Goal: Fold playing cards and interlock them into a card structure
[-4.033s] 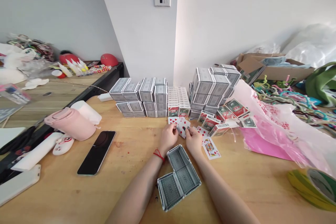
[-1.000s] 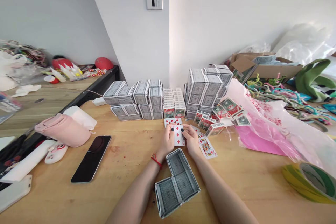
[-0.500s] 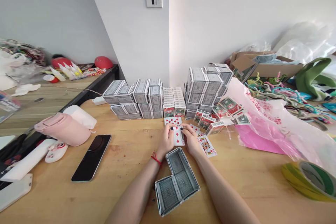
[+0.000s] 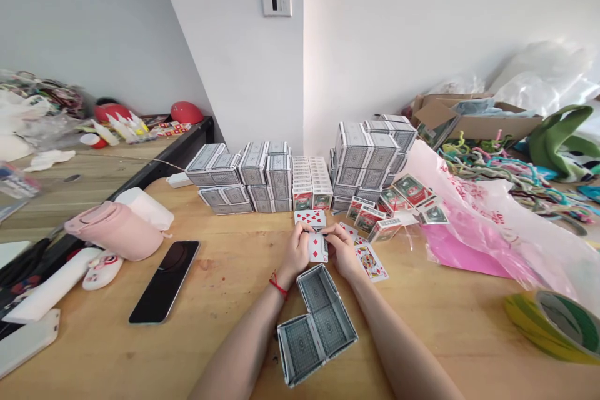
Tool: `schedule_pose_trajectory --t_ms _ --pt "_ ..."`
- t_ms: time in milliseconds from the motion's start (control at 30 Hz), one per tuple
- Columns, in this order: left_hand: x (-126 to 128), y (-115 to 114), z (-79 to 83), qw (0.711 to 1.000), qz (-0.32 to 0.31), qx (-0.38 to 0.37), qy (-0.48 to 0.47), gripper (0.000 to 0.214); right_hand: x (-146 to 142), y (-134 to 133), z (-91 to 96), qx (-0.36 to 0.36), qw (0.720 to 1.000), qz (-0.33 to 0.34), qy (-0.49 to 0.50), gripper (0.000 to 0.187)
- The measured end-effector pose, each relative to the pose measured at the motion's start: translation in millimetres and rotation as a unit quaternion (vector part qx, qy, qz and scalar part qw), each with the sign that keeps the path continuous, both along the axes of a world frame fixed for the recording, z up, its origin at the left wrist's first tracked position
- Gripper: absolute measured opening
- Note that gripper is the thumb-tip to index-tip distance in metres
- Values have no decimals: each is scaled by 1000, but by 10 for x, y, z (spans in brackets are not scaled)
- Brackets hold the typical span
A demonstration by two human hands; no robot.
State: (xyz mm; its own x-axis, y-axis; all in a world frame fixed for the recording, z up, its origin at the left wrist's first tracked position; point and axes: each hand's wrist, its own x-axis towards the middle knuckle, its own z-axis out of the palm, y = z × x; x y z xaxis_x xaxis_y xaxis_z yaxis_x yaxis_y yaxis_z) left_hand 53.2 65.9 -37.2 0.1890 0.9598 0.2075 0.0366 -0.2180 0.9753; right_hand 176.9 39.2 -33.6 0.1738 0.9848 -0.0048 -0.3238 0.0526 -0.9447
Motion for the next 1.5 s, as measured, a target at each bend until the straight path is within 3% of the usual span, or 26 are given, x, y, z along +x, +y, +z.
schedule_pose_trajectory --t_ms 233,400,500,700,833,1500 --pt "-15 -82 189 990 -24 120 76 16 -42 66 -21 -51 997 -5 56 24" --pt "-19 -83 217 984 -16 161 76 18 24 67 40 -75 990 98 71 30" --pt "-27 -52 209 987 -24 140 71 17 70 60 52 -73 991 97 60 32" --pt "-39 11 172 996 -79 8 42 29 5 90 -46 -52 998 9 17 33" --pt "-2 21 129 996 -49 -12 78 28 -44 87 -59 -31 999 -27 -21 28" --pt "7 79 48 993 24 9 117 31 -43 79 -81 -17 997 10 -78 29"
